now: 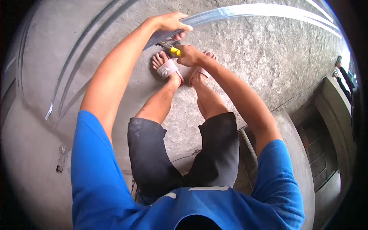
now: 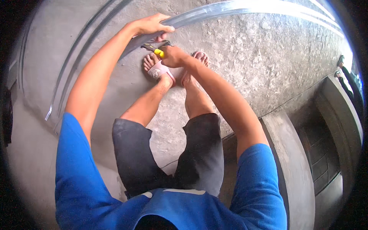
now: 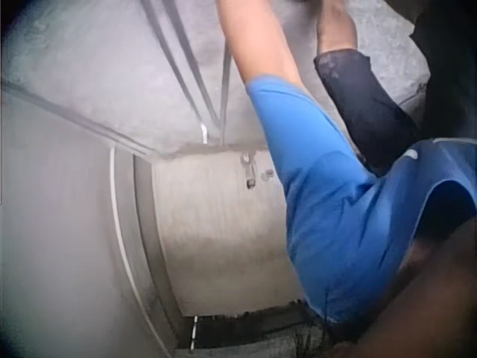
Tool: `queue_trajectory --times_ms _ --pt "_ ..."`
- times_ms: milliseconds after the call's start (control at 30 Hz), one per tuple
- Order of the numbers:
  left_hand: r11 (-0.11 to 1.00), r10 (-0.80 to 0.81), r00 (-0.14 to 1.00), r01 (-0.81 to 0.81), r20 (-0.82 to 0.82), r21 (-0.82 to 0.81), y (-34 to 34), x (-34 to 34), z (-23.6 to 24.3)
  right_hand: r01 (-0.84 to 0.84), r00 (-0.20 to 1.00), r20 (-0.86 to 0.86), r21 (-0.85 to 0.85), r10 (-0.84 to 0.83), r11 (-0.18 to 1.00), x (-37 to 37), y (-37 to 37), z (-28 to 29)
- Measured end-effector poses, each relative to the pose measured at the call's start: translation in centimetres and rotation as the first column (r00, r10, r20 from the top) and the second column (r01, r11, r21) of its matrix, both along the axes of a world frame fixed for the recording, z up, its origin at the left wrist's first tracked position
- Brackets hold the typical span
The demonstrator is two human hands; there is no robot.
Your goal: The person measures metal strips with a tape measure, marks them, and uses snips to cut the metal pieces to length on a concrete floor.
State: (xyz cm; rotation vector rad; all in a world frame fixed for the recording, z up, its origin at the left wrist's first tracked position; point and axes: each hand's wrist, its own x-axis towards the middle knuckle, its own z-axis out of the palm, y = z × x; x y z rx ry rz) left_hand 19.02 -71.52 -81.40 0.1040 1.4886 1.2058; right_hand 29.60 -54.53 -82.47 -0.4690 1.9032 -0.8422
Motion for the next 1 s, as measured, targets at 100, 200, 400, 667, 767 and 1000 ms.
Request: queue_trajectory --times_ms 100,200,400,667,767,1000 --pt "0.947 -0.034 0.802 -0.165 -0.597 -0.275 0.5 2.7 -6.2 -0.214 0.976 0.025 0.244 0.214 0.946 1.4 4.3 -5.2" --pt "0.800 -0.076 0.760 -0.340 -0.646 -0.494 2.4 2.9 -6.0 0.029 0.999 0.009 0.240 -0.032 0.970 4.1 12.4 -7.7" --pt "0.728 -0.371 0.316 -0.486 -0.873 -0.484 2.0 5.4 -19.6 0.514 0.855 -0.086 0.266 -0.511 0.815 8.2 23.8 -9.2" --pt "0.767 -0.122 0.086 -0.624 -0.989 -0.149 -2.2 8.9 -17.3 0.791 0.587 -0.329 0.041 -0.739 0.610 9.3 25.8 -12.3" --pt "0.726 -0.063 0.212 -0.661 -0.975 -0.191 -12.5 8.9 -17.7 0.791 0.569 -0.331 -0.029 -0.753 0.611 9.2 24.9 -13.6" --pt "0.752 -0.434 0.370 -0.353 -0.821 -0.556 -12.2 9.4 -17.9 0.806 0.588 -0.126 0.009 -0.799 0.592 8.2 21.3 -14.2"
